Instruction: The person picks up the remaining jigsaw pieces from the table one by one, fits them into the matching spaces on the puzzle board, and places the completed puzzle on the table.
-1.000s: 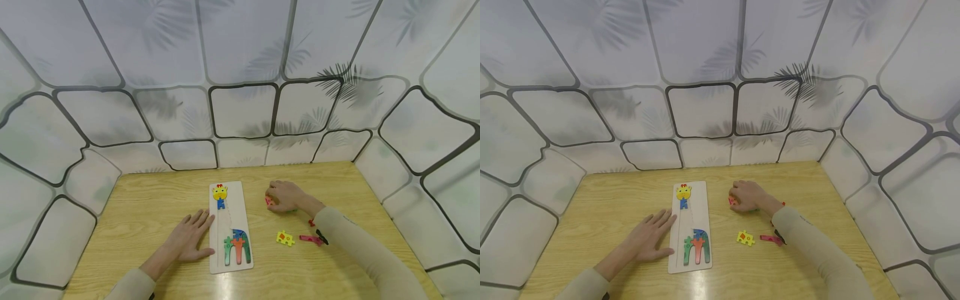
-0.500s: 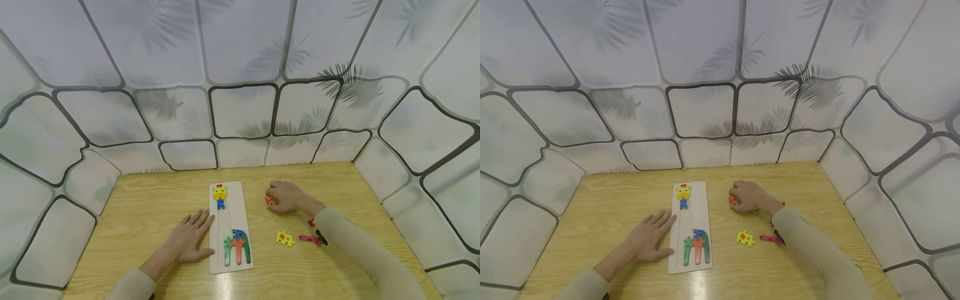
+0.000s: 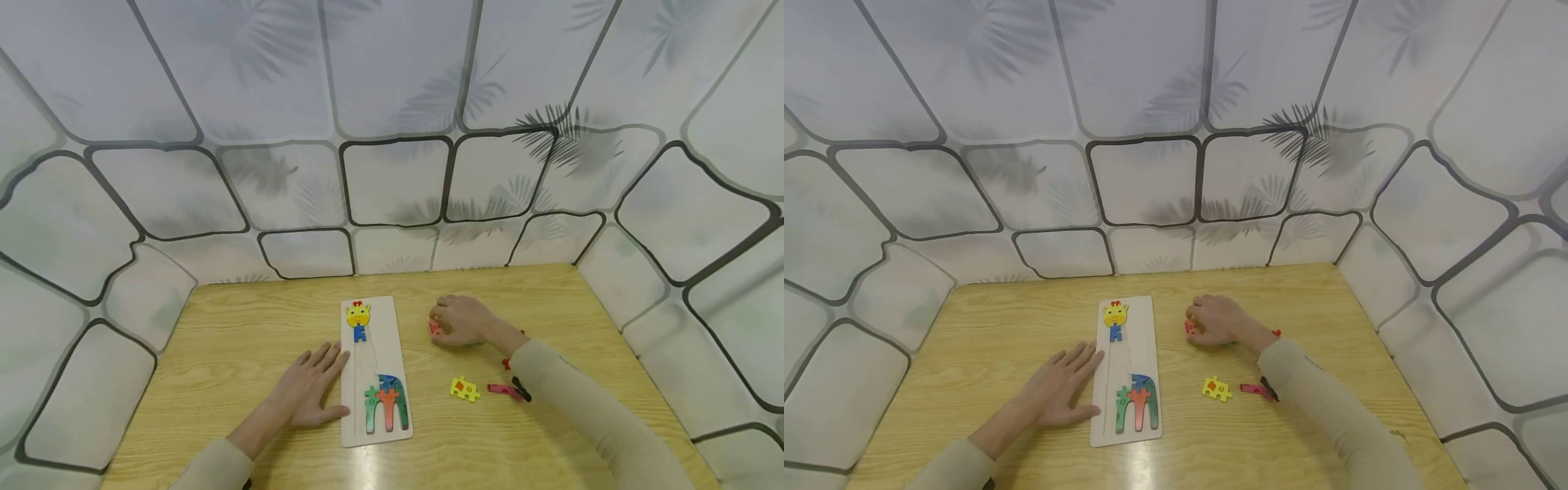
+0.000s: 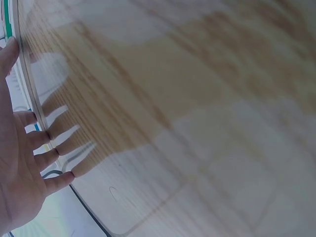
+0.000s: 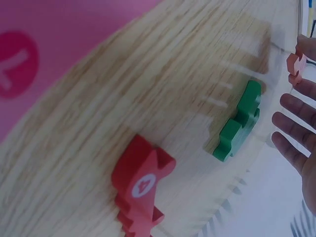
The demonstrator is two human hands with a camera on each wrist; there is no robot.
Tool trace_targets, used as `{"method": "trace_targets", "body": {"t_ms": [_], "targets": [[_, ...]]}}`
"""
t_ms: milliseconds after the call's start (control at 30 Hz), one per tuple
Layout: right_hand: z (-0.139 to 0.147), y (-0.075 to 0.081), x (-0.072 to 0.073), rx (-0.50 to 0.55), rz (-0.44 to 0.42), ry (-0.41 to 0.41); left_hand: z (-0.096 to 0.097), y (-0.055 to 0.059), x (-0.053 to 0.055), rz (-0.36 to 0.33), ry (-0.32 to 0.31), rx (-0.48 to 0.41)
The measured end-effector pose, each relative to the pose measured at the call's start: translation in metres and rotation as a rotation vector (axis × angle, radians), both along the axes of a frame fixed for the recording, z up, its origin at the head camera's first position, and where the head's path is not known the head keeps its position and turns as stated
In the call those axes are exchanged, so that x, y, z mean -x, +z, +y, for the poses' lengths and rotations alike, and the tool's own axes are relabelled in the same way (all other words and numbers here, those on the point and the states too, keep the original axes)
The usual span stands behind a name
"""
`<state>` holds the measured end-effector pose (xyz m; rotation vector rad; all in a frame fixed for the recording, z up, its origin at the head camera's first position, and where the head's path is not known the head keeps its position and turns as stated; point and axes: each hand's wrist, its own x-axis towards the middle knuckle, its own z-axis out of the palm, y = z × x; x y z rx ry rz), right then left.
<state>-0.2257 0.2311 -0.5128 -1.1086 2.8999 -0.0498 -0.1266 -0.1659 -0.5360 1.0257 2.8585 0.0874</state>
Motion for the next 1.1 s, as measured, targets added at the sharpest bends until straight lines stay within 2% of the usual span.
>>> {"method": "trace_targets", "body": {"t_ms": [533, 1100], "targets": [[-0.016, 0.002, -0.005, 0.056, 0.053, 0.018, 0.000, -0.001, 0.001, -0.013, 0.000, 0.000], [-0.043, 0.003, -0.011, 0.041, 0.068, 0.004, 0.000, -0.001, 0.001, -0.025, 0.001, 0.000]]}}
